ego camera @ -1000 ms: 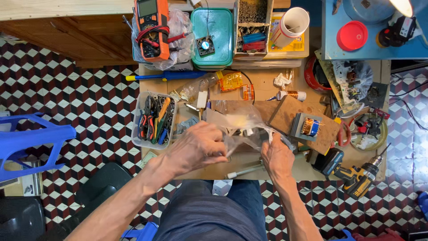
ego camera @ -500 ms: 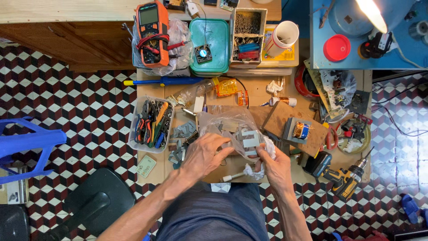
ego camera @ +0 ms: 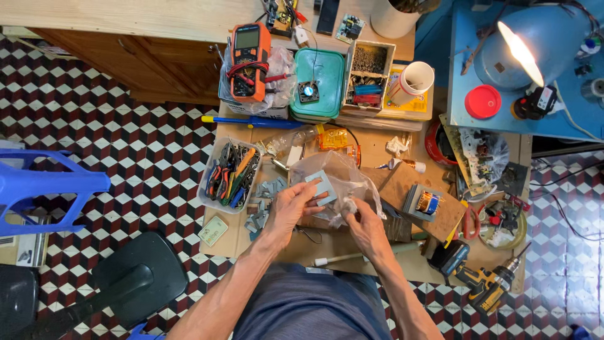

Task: The person assembles a small electronic device by inserting metal laminations into a coil assembly. They repeatedly pick laminations from a plastic bag, place them into the coil, and use a hammer to tap them into position. The person also uses pliers to adjust components and places the finished assembly on the workbench.

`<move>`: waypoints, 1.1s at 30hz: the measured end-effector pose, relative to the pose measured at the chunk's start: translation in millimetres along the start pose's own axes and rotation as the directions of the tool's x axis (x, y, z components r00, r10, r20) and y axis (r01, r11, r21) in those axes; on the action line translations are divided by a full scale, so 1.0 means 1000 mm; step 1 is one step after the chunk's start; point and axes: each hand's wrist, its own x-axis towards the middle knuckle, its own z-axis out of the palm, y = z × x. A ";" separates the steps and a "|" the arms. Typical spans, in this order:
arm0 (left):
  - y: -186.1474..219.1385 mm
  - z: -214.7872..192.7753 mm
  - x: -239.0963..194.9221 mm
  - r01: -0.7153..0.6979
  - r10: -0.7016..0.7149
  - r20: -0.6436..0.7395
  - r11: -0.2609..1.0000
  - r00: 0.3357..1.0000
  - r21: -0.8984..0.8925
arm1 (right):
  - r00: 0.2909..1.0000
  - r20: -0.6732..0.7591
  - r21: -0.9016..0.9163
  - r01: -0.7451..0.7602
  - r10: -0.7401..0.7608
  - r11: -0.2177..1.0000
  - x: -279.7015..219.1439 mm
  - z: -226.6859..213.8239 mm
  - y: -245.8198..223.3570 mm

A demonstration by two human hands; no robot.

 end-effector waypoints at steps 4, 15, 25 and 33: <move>0.004 0.014 -0.010 -0.066 0.065 0.049 0.998 0.997 0.021 | 0.856 -0.027 -0.340 0.477 -0.515 0.810 -0.014 -0.015 -0.017; 0.015 0.109 -0.045 -0.102 0.042 0.166 0.922 0.985 0.373 | 0.996 -0.086 0.531 0.019 0.031 0.847 -0.067 -0.100 -0.046; 0.017 0.176 -0.046 -0.191 0.160 0.159 0.960 0.974 0.204 | 0.988 -0.148 0.706 0.130 -0.034 0.696 -0.069 -0.153 -0.037; 0.014 0.227 -0.009 -0.144 0.168 0.159 0.977 0.973 -0.155 | 0.920 -0.355 0.579 0.358 -0.169 0.732 -0.025 -0.187 -0.040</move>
